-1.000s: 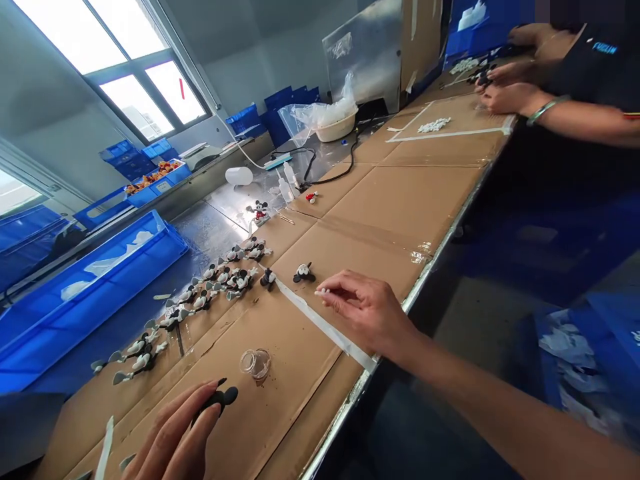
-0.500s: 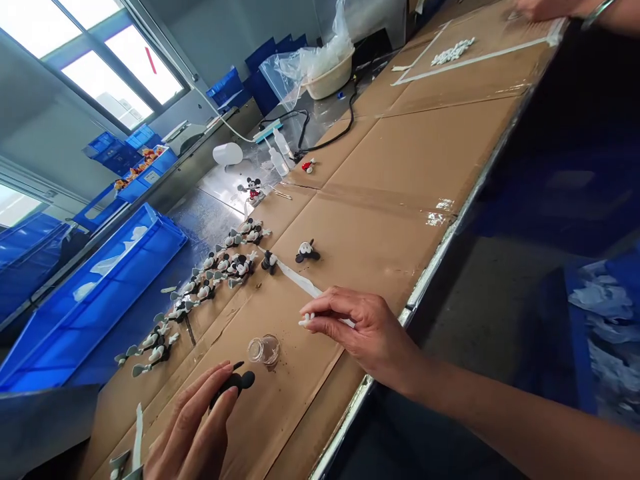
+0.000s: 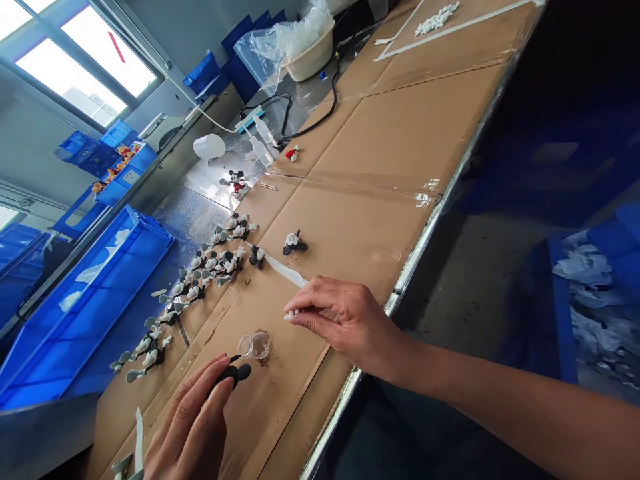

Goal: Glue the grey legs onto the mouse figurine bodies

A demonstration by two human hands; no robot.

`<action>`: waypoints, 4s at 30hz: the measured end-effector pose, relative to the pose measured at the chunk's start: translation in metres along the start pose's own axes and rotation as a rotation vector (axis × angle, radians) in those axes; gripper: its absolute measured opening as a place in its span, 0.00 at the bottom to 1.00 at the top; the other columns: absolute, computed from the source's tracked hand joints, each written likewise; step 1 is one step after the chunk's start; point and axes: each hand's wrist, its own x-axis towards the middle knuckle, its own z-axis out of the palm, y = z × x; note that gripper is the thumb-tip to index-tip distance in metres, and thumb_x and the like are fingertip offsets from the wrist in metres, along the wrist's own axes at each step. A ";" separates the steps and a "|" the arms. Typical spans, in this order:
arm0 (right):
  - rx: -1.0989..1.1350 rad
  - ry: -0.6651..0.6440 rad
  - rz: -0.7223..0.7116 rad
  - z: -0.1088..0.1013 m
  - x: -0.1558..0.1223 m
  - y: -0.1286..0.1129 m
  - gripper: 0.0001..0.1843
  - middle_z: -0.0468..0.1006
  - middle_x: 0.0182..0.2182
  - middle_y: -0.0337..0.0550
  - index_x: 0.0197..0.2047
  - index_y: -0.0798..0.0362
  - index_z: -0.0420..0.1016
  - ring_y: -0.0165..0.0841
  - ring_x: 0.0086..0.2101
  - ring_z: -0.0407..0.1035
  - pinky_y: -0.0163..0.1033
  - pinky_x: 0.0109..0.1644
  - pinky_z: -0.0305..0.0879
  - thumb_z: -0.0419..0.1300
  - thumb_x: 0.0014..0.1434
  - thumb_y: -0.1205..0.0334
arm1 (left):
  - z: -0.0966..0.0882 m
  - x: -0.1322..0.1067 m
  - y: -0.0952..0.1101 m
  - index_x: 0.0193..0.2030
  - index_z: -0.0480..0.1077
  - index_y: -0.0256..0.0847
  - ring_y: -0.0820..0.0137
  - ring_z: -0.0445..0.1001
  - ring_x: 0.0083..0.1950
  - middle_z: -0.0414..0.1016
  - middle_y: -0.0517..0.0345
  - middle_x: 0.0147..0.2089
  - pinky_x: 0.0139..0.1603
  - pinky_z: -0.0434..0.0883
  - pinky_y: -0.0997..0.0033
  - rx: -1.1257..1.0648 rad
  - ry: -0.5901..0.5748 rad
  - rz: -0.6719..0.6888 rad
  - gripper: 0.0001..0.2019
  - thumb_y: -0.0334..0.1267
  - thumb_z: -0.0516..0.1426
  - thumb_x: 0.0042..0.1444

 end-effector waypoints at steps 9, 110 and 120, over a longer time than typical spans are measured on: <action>0.001 -0.009 -0.023 -0.001 -0.001 0.000 0.04 0.83 0.34 0.39 0.39 0.50 0.83 0.29 0.36 0.78 0.31 0.42 0.74 0.65 0.64 0.67 | 0.000 0.004 -0.003 0.53 0.77 0.36 0.58 0.79 0.58 0.81 0.44 0.53 0.52 0.79 0.63 -0.025 -0.007 0.031 0.15 0.23 0.52 0.67; 0.283 -0.096 -0.067 0.004 -0.023 -0.002 0.02 0.84 0.32 0.42 0.35 0.53 0.83 0.30 0.35 0.80 0.32 0.40 0.76 0.70 0.60 0.68 | 0.008 -0.022 0.007 0.60 0.73 0.37 0.53 0.76 0.61 0.78 0.38 0.58 0.56 0.78 0.54 0.052 0.036 -0.026 0.23 0.17 0.58 0.60; 0.271 -0.092 -0.046 0.003 -0.024 -0.004 0.02 0.84 0.31 0.42 0.34 0.52 0.83 0.31 0.34 0.80 0.32 0.39 0.76 0.70 0.60 0.67 | 0.010 -0.019 0.006 0.55 0.76 0.39 0.55 0.78 0.60 0.80 0.42 0.56 0.56 0.79 0.58 0.060 0.046 -0.039 0.20 0.18 0.61 0.59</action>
